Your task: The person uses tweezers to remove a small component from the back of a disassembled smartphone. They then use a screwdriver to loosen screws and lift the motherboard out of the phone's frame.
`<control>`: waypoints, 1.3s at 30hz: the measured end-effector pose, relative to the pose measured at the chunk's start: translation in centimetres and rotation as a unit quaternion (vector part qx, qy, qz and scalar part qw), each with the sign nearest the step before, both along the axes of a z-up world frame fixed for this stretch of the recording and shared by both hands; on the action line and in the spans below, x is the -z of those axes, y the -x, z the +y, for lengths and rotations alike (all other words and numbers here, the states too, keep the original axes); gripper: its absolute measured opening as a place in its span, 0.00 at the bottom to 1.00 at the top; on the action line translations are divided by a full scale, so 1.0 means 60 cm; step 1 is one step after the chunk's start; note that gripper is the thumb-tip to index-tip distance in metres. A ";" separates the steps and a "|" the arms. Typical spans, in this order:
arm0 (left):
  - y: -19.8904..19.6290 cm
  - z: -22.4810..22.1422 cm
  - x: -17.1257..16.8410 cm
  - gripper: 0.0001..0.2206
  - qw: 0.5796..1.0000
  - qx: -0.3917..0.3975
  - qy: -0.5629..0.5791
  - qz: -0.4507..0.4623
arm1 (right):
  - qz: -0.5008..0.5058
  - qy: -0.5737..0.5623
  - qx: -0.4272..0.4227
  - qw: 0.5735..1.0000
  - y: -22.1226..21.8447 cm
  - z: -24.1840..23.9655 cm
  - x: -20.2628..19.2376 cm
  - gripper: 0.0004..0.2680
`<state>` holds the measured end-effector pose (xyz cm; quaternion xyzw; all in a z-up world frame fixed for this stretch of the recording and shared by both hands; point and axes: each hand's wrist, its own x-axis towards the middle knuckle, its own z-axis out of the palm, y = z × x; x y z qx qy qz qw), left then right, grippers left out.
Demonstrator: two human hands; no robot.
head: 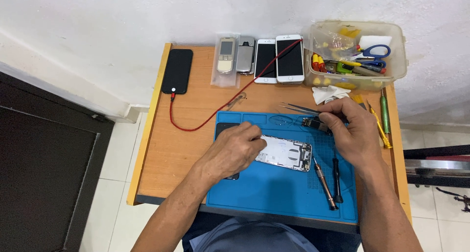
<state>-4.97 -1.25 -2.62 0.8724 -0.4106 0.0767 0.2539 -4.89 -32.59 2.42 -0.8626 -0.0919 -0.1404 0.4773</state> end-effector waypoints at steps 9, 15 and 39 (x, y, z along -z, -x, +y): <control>-0.004 -0.003 -0.037 0.04 0.997 -0.044 0.047 0.037 | -0.012 -0.006 -0.005 1.000 0.000 -0.002 0.005 0.03; 0.007 -0.025 -0.006 0.09 0.999 -0.009 -0.019 -0.037 | -0.031 -0.048 0.005 0.998 -0.007 -0.013 0.013 0.02; -0.093 -0.198 -0.013 0.08 0.994 0.074 0.016 -0.085 | -0.132 -0.329 0.100 0.930 -0.012 -0.091 0.017 0.05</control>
